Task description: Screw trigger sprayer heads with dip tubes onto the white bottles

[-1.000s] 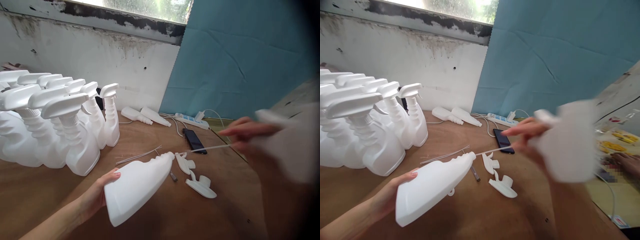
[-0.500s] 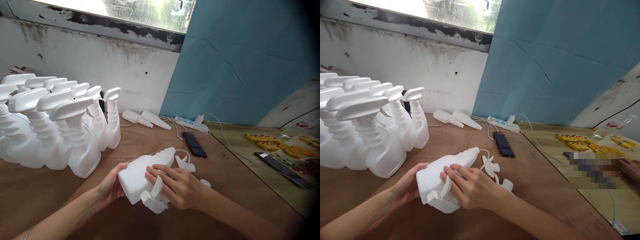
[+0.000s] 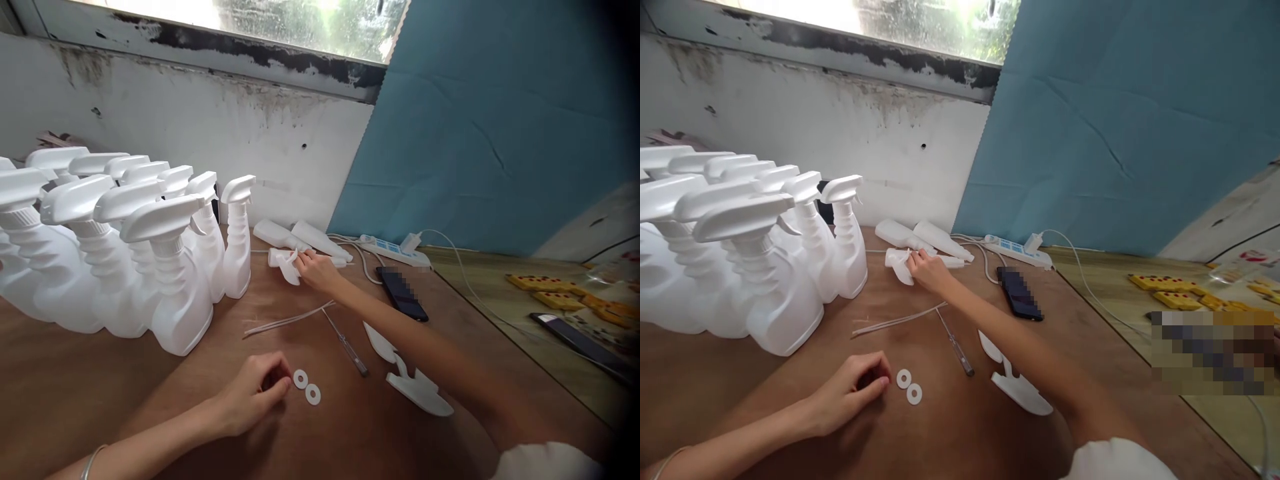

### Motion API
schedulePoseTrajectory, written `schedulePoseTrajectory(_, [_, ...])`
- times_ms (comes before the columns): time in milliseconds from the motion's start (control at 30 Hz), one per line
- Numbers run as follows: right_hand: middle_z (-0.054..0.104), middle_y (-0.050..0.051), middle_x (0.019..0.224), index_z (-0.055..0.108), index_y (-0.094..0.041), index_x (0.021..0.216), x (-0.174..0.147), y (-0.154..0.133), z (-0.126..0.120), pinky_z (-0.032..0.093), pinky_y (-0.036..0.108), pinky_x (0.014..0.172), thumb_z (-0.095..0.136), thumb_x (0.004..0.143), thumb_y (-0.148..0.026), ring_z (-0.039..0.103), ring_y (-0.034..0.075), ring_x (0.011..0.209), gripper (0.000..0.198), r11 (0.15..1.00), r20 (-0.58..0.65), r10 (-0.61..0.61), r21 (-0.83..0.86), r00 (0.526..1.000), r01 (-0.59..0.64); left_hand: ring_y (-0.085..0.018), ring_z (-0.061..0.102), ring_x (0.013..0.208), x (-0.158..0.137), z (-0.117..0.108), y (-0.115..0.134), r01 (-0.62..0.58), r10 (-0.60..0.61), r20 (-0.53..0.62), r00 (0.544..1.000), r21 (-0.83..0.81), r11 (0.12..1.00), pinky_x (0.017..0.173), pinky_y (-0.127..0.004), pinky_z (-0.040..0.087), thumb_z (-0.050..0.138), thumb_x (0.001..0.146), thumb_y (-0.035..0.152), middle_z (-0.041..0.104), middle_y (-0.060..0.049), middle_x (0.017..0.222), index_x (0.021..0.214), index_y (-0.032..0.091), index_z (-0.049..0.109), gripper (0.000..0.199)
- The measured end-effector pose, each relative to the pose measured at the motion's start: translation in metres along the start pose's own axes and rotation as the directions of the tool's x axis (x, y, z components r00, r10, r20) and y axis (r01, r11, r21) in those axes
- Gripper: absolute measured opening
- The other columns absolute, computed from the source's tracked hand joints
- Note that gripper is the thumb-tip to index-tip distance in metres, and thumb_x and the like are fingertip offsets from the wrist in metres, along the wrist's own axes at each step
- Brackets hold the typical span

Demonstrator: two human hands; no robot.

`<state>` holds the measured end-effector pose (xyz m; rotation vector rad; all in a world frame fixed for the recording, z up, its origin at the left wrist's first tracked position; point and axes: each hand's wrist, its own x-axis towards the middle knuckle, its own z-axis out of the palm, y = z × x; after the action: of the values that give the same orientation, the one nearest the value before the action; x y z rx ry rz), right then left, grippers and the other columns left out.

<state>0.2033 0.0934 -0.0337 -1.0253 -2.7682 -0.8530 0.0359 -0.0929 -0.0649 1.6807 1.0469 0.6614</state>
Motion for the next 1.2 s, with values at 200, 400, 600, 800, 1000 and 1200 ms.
schedulePoseTrajectory(200, [0.052,0.025,0.119,0.043,-0.001,0.122,0.025,-0.008,0.038,0.046,0.031,0.056,0.022,0.086,-0.002,0.052,0.028,0.1,0.041,1.0,0.0,-0.003,0.026,1.0,0.003,-0.011,0.044,0.064,0.001,0.002,-0.01,-0.091,0.089,0.024,0.996,0.18,0.979,0.059,-0.022,0.034,0.045,0.08,0.02,0.053,0.0,0.069,0.074,0.016,0.055,0.012])
schedulePoseTrajectory(400, [0.055,0.021,0.116,0.045,-0.003,0.12,0.016,-0.012,0.037,0.045,0.029,0.059,0.028,0.085,-0.004,0.05,0.025,0.105,0.038,0.997,-0.02,-0.025,0.068,0.999,0.026,-0.012,0.046,0.066,0.0,0.001,-0.013,-0.129,0.123,0.042,0.992,0.2,0.971,0.061,-0.022,0.035,0.047,0.077,0.015,0.053,-0.001,0.07,0.071,0.016,0.055,0.01])
schedulePoseTrajectory(600, [0.064,0.015,0.096,0.056,-0.008,0.1,0.001,0.013,0.008,0.039,0.027,0.059,0.041,0.081,-0.012,0.053,0.024,0.095,0.024,0.994,-0.097,0.053,0.1,0.994,-0.044,-0.011,0.045,0.063,-0.002,0.0,-0.01,-0.114,0.111,0.031,0.993,0.154,0.981,0.059,-0.022,0.035,0.048,0.076,0.015,0.052,-0.001,0.069,0.07,0.016,0.056,0.01])
schedulePoseTrajectory(800, [0.06,0.008,0.064,0.053,-0.015,0.068,-0.025,0.035,-0.032,0.025,0.026,0.049,0.045,0.071,-0.016,0.053,0.018,0.061,0.008,0.985,-0.193,0.154,0.107,0.969,-0.135,-0.01,0.043,0.061,-0.002,0.0,-0.008,-0.054,0.054,0.003,0.999,0.075,0.996,0.056,-0.021,0.034,0.048,0.077,0.018,0.053,0.0,0.067,0.073,0.016,0.057,0.01])
schedulePoseTrajectory(1000, [0.052,0.002,0.053,0.049,-0.017,0.063,-0.048,0.013,-0.057,0.021,0.025,0.048,0.043,0.07,-0.013,0.043,0.013,0.049,0.01,0.993,-0.411,0.005,0.113,0.912,0.045,-0.009,0.042,0.06,-0.001,-0.001,-0.006,-0.02,0.019,-0.006,1.0,-0.106,0.994,0.054,-0.02,0.034,0.053,0.077,0.026,0.055,0.0,0.07,0.086,0.014,0.057,0.015])
schedulePoseTrajectory(1200, [0.058,0.005,0.061,0.052,-0.016,0.067,-0.038,0.02,-0.033,0.025,0.024,0.05,0.041,0.066,-0.007,0.046,0.014,0.053,0.015,0.973,-0.292,0.045,0.231,0.955,0.025,-0.011,0.045,0.062,0.0,0.0,-0.004,-0.005,0.005,-0.028,1.0,-0.023,1.0,0.056,-0.021,0.036,0.049,0.079,0.024,0.057,-0.001,0.071,0.081,0.014,0.059,0.014])
